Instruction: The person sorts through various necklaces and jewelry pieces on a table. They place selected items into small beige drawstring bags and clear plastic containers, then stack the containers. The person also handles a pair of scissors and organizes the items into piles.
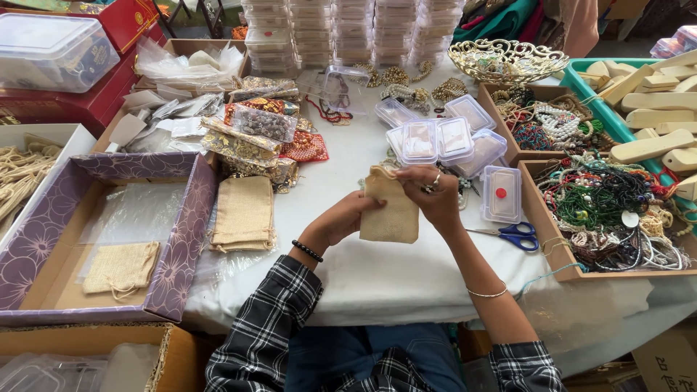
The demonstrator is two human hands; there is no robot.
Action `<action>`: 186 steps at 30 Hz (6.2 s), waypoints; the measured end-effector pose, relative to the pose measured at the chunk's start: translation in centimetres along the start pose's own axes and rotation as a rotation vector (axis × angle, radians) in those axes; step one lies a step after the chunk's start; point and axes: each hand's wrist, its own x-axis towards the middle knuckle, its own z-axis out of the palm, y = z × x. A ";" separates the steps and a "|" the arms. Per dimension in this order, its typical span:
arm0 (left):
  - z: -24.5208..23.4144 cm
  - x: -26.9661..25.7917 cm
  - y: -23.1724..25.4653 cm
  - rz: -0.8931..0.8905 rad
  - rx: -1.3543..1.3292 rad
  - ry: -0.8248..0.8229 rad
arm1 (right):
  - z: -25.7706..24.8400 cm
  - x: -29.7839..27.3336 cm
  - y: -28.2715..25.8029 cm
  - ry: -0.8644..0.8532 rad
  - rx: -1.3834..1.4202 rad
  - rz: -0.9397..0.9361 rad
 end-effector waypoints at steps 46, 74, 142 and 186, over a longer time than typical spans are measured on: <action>0.7 -2.3 3.3 0.043 -0.428 -0.029 | -0.5 0.0 3.4 -0.172 0.406 0.528; -5.9 7.6 0.9 0.722 1.488 0.538 | 0.9 -1.2 6.6 -0.207 0.196 0.727; -2.4 -0.4 -0.9 0.255 0.244 0.033 | -2.6 -2.1 6.8 0.033 0.415 0.515; -0.2 -2.5 0.2 0.576 1.474 0.156 | -3.9 -3.1 3.9 -0.065 -0.140 0.289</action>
